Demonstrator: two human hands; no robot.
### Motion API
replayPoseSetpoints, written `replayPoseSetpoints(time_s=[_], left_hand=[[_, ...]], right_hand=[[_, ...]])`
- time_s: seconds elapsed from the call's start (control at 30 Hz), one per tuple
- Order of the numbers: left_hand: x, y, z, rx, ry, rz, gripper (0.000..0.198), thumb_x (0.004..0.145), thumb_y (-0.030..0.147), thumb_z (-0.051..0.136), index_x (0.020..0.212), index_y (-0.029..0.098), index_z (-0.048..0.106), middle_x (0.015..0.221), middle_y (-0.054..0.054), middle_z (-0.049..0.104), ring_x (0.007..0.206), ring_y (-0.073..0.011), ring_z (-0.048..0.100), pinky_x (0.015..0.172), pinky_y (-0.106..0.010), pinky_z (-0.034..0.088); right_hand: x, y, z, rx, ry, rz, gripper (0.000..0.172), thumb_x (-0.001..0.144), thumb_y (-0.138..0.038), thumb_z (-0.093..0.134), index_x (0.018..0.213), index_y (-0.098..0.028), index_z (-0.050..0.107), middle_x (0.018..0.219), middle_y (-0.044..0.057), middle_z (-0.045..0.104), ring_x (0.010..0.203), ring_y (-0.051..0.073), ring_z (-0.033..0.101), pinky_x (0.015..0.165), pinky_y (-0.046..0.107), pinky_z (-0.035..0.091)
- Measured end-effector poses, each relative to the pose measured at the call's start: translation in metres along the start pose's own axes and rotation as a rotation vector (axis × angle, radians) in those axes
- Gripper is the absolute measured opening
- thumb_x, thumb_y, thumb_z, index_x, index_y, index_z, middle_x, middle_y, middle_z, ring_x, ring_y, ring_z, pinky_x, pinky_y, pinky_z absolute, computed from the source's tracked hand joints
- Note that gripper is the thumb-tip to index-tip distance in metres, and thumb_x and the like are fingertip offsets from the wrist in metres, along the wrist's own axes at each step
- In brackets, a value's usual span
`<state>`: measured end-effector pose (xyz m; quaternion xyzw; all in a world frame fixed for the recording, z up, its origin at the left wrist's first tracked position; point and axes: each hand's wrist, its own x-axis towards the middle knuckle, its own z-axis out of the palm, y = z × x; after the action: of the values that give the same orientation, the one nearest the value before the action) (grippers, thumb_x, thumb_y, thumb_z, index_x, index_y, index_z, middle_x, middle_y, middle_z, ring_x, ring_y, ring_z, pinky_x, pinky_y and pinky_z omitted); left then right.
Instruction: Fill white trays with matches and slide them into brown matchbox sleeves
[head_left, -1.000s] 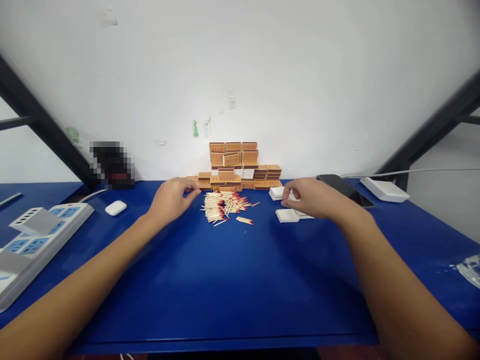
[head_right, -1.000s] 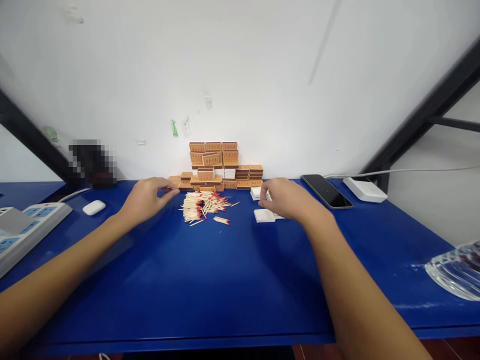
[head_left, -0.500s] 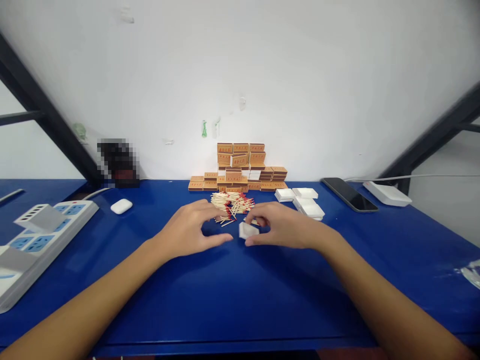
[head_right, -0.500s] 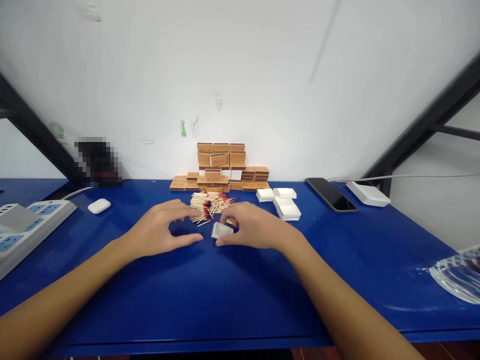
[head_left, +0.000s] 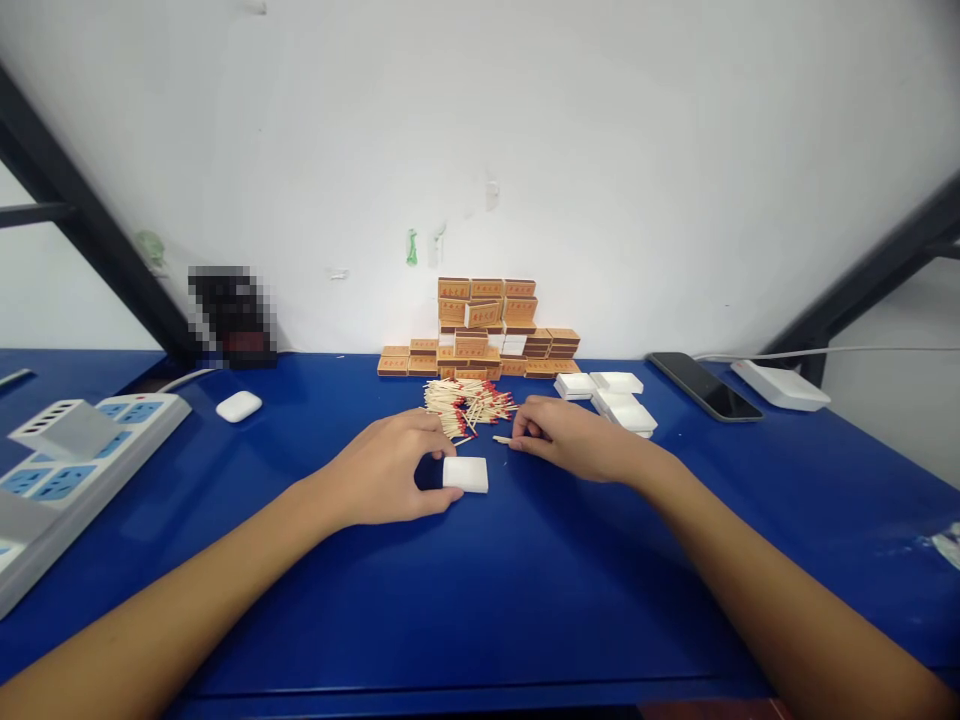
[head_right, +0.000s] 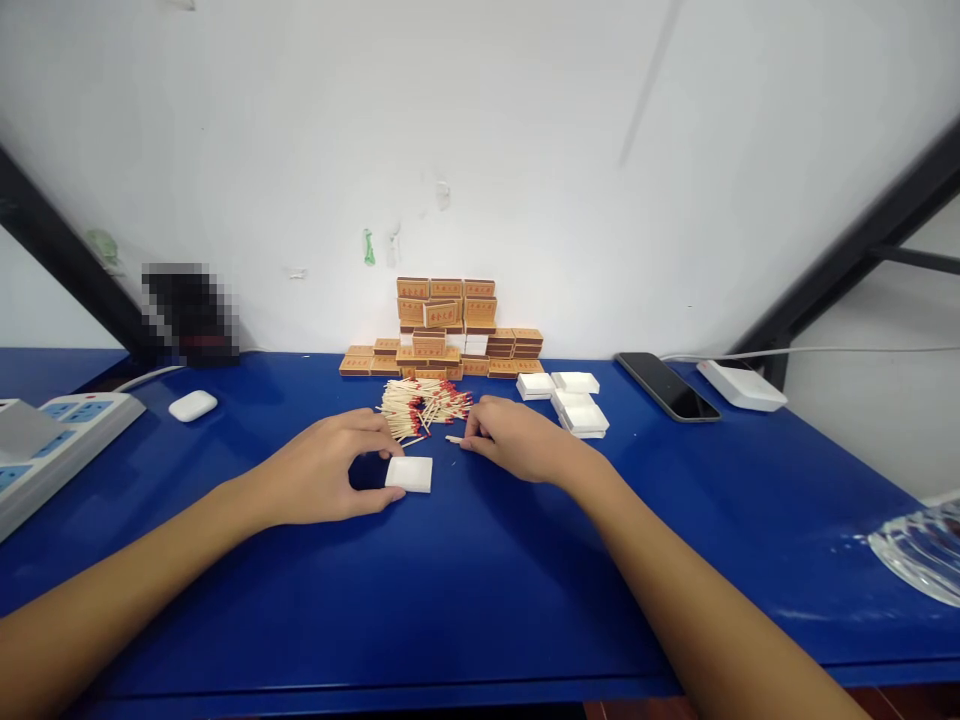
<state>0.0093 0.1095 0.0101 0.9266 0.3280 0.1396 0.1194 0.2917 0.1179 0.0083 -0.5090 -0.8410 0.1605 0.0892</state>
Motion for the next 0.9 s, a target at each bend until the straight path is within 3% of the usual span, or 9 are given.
replayPoseSetpoints(time_s=[0.13, 0.33, 0.53, 0.73, 0.9], left_hand=[[0.002, 0.0, 0.007, -0.044, 0.015, -0.002, 0.028, 0.089, 0.042, 0.076, 0.105, 0.02, 0.076, 0.094, -0.004, 0.068, 0.093, -0.0225, 0.063, 0.08, -0.036, 0.051], [0.001, -0.002, 0.013, -0.046, 0.077, 0.024, 0.034, 0.089, 0.046, 0.077, 0.111, 0.021, 0.074, 0.099, -0.004, 0.069, 0.095, -0.0218, 0.064, 0.08, -0.035, 0.05], [0.002, -0.001, 0.007, -0.053, 0.051, -0.025, 0.029, 0.082, 0.044, 0.079, 0.099, 0.021, 0.071, 0.082, 0.001, 0.06, 0.078, -0.0188, 0.058, 0.067, -0.032, 0.043], [0.005, -0.001, 0.008, -0.111, 0.044, -0.004, 0.022, 0.085, 0.04, 0.076, 0.089, 0.02, 0.067, 0.079, 0.002, 0.057, 0.074, -0.0159, 0.054, 0.065, -0.03, 0.04], [0.005, -0.002, 0.01, -0.132, 0.051, 0.018, 0.023, 0.084, 0.04, 0.077, 0.093, 0.02, 0.069, 0.079, 0.002, 0.057, 0.075, -0.0157, 0.054, 0.065, -0.029, 0.04]], right_hand=[[-0.005, -0.005, 0.003, -0.068, -0.006, -0.032, 0.021, 0.103, -0.03, 0.052, 0.088, -0.02, 0.062, 0.097, 0.008, 0.065, 0.078, 0.02, 0.062, 0.074, 0.034, 0.047], [-0.008, -0.01, 0.003, -0.083, -0.025, -0.019, 0.016, 0.099, -0.022, 0.054, 0.084, -0.019, 0.056, 0.092, 0.007, 0.061, 0.073, 0.017, 0.058, 0.069, 0.031, 0.045], [-0.008, -0.034, 0.007, 0.036, 0.033, -0.175, 0.006, 0.097, -0.019, 0.059, 0.091, -0.02, 0.059, 0.096, 0.004, 0.064, 0.077, 0.016, 0.056, 0.068, 0.028, 0.041], [-0.006, -0.062, 0.016, -0.151, -0.076, -0.18, 0.007, 0.1, -0.018, 0.058, 0.095, -0.015, 0.063, 0.101, 0.009, 0.066, 0.077, 0.018, 0.06, 0.07, 0.031, 0.043], [-0.012, -0.055, 0.006, -0.035, -0.135, -0.193, 0.007, 0.101, -0.019, 0.059, 0.097, -0.017, 0.063, 0.102, 0.006, 0.065, 0.082, 0.018, 0.061, 0.072, 0.03, 0.044]])
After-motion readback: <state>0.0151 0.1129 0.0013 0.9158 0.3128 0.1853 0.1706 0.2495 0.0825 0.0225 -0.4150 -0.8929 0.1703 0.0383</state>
